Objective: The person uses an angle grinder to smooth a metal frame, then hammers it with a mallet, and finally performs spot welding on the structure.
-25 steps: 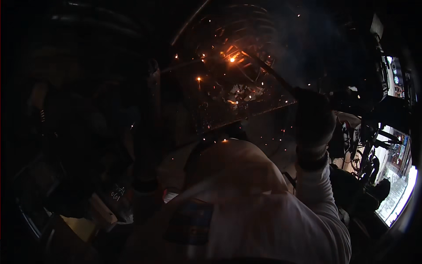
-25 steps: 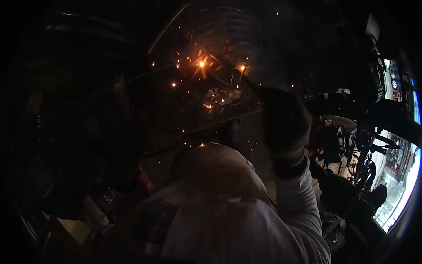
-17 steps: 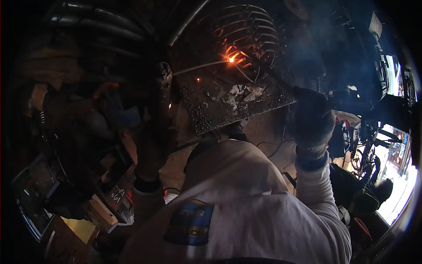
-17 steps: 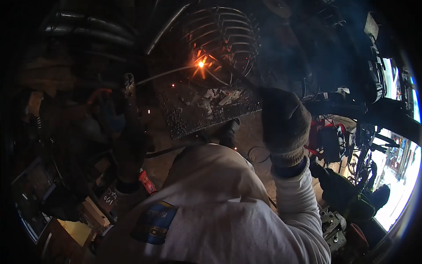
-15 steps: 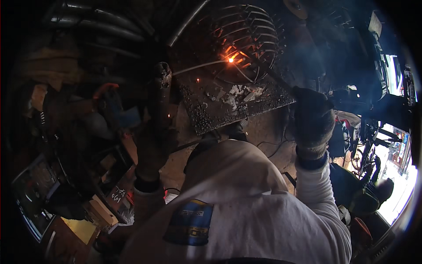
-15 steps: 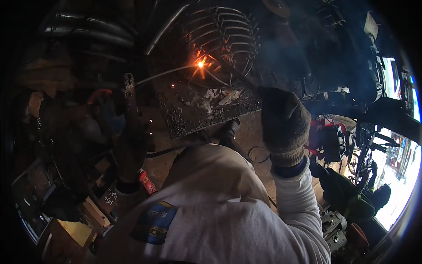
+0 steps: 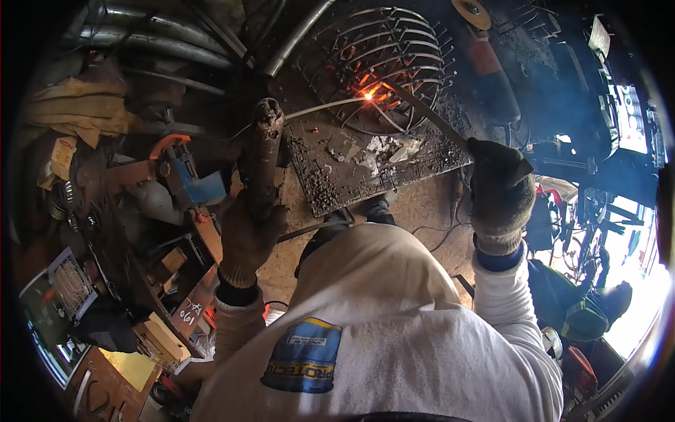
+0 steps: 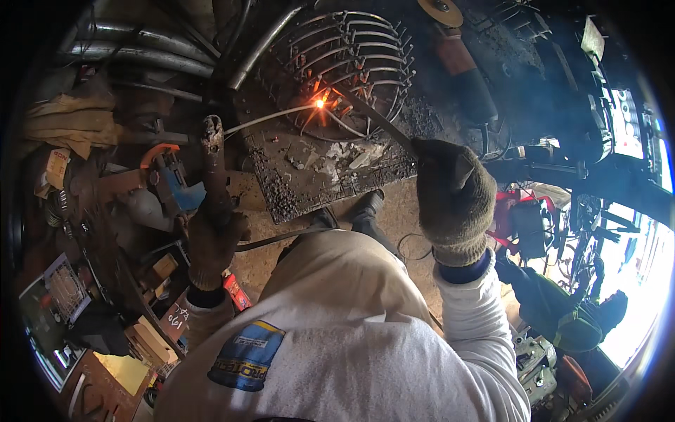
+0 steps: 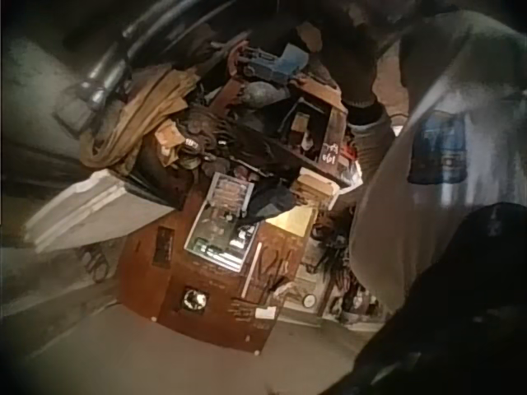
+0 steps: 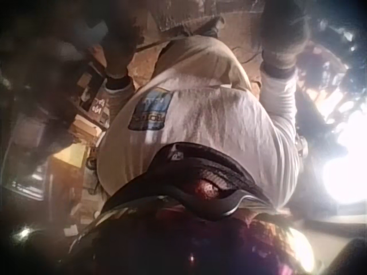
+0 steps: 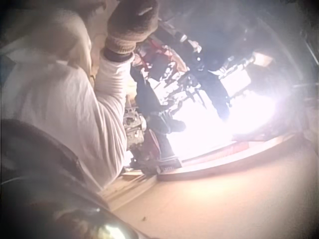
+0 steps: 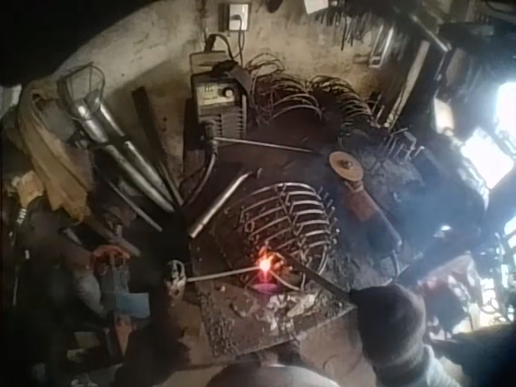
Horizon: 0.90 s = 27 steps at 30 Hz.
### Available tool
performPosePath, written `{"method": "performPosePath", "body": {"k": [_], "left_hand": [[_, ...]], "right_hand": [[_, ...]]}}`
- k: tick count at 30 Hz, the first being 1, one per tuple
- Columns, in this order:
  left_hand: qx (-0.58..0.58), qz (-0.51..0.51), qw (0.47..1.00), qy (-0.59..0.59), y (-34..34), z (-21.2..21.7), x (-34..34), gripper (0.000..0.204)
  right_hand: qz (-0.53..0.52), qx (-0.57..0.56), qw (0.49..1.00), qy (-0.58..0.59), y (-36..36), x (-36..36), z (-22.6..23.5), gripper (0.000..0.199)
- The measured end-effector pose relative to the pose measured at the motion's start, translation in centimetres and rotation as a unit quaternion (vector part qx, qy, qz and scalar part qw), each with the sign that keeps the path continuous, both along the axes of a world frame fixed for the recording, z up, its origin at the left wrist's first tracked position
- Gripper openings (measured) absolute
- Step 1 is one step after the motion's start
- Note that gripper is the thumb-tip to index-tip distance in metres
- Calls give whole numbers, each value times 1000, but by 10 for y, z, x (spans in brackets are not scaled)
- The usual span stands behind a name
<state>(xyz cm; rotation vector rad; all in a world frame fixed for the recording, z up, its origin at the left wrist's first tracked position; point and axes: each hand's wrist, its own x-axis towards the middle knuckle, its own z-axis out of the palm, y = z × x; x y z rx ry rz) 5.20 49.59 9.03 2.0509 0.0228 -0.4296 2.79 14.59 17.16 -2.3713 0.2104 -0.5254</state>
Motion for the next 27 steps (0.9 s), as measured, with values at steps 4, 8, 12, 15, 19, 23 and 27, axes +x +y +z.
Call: {"method": "performPosePath", "body": {"k": [4,8,12,15,19,23,27], "left_hand": [[16,15,999,24,0,-1,1,27],[-120,61,991,-3,-10,10,-5,21],[-83,7,997,1,0,-5,-3,23],[-91,32,994,-42,-4,-6,-8,22],[-70,-41,995,-54,0,5,-2,22],[-140,43,989,-18,-6,6,-5,19],[-289,68,955,16,25,-21,-10,13]], "right_hand": [[-9,140,990,13,-3,-3,-2,15],[15,140,986,86,-35,-14,-18,19],[-32,94,995,-5,-2,-3,-3,14],[-61,46,996,42,0,-1,0,11],[-8,-13,1000,-23,1,2,2,7],[-9,115,993,9,-1,-4,-6,16],[21,83,996,2,-11,-1,-7,31]]}}
